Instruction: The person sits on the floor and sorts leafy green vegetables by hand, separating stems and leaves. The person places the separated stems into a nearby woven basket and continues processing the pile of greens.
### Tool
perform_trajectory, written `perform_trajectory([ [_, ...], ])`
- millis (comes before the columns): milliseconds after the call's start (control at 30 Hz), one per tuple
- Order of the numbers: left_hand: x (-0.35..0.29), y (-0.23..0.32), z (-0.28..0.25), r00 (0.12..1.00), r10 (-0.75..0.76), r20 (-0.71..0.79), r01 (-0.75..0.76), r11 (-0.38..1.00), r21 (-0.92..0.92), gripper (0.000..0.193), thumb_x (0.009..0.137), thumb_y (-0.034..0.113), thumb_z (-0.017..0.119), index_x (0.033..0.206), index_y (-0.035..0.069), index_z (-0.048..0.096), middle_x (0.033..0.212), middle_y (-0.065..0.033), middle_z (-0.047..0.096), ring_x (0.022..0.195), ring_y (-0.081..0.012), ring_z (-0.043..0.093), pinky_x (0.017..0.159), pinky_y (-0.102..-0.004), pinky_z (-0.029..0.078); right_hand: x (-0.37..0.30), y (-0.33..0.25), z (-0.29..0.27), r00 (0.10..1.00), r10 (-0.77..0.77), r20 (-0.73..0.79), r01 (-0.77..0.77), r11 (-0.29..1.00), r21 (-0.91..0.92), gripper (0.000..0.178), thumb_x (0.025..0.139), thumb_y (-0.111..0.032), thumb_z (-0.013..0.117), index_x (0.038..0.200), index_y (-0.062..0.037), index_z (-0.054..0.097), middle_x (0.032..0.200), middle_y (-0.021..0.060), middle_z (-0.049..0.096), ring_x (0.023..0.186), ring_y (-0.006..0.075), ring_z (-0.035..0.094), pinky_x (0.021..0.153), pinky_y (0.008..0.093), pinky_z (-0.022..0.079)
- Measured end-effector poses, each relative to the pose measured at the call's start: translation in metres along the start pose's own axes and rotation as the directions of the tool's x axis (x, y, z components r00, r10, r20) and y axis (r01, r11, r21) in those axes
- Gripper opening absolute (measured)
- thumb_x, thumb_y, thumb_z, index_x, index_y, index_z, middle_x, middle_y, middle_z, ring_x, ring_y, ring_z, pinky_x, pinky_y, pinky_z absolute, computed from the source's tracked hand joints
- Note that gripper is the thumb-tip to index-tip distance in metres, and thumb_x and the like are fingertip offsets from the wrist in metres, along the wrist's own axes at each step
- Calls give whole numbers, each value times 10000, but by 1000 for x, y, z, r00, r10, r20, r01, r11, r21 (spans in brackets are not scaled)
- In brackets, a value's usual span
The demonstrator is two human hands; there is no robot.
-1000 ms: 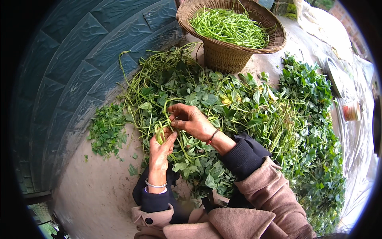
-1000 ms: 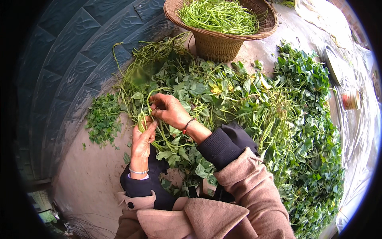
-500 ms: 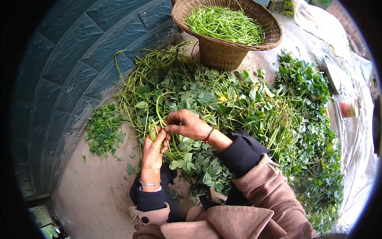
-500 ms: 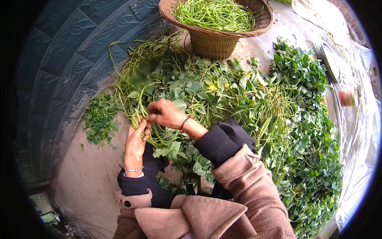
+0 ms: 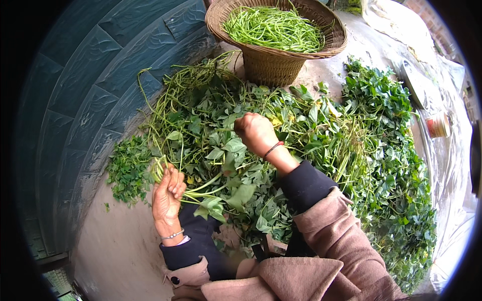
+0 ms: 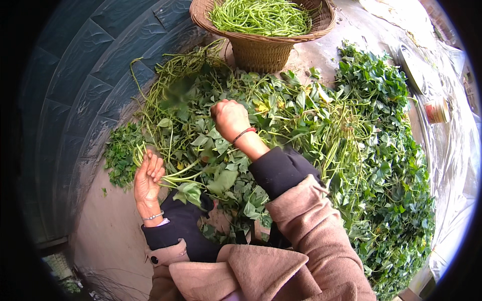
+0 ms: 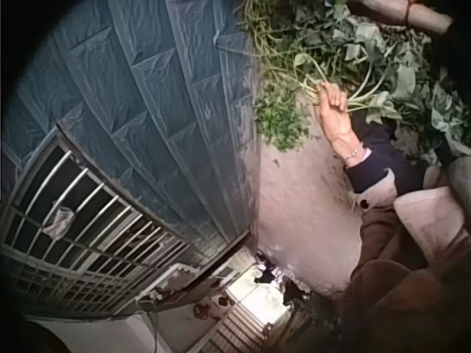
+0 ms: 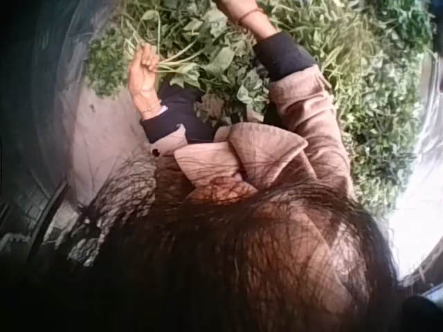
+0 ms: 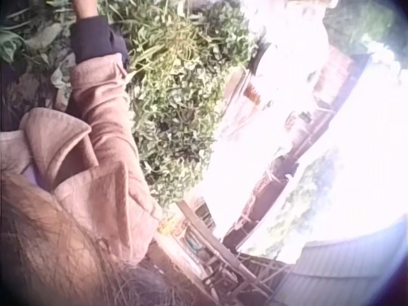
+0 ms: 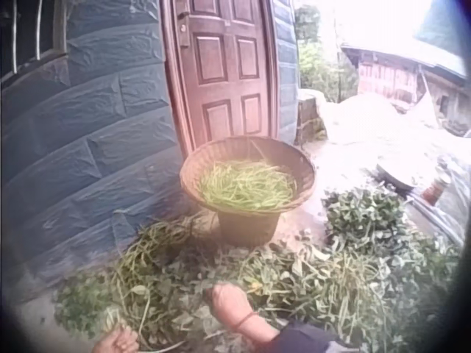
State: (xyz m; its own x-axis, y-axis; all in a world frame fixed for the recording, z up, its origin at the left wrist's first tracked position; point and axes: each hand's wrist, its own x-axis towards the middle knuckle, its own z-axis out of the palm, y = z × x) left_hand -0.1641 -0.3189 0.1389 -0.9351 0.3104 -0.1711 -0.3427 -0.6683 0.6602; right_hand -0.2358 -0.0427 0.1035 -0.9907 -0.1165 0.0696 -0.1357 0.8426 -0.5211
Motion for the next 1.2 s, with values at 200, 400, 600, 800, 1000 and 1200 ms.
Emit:
perform_trajectory([
  [200,1,-23,10,930,117,-349,95,839,536,141,931,205,629,990,90,574,757,44,533,518,-11,402,430,-167,298,2,-2,-9,935,-62,349,-282,465,839,116,864,-117,665,798,-23,649,658,33,627,591,106,575,537,260,460],
  [400,5,-31,24,922,183,-343,133,680,721,173,907,210,665,965,47,659,692,86,492,521,4,368,442,-159,251,-10,-31,2,865,-90,493,-479,146,866,193,872,-116,687,759,-57,543,649,-9,582,567,69,570,506,210,481],
  [600,5,-39,24,961,-158,-228,250,853,458,243,936,157,609,1143,32,632,875,-37,678,552,-8,464,453,-148,323,-11,-38,6,859,-296,417,-397,127,909,165,886,-93,662,769,-38,560,673,-28,573,600,63,556,551,217,467],
  [800,11,-59,22,961,-47,-273,186,839,511,159,890,119,672,1039,63,667,696,75,531,523,-10,415,445,-171,290,-12,-39,7,970,-226,91,105,724,682,222,779,-188,723,835,-6,610,670,104,612,658,221,641,602,346,491],
  [1000,19,-70,23,937,166,-306,81,750,656,128,846,134,727,953,80,682,683,98,527,529,17,381,443,-173,246,-25,-54,13,981,-139,133,61,881,468,359,726,-290,737,888,-11,579,766,194,652,770,396,637,681,463,499],
  [1200,19,-51,13,938,247,-245,88,513,854,152,803,74,747,931,3,706,780,5,663,706,-64,573,662,-228,468,-18,-36,8,921,-225,317,-15,794,608,368,748,-138,663,1077,6,582,793,136,676,686,237,654,647,356,517],
])
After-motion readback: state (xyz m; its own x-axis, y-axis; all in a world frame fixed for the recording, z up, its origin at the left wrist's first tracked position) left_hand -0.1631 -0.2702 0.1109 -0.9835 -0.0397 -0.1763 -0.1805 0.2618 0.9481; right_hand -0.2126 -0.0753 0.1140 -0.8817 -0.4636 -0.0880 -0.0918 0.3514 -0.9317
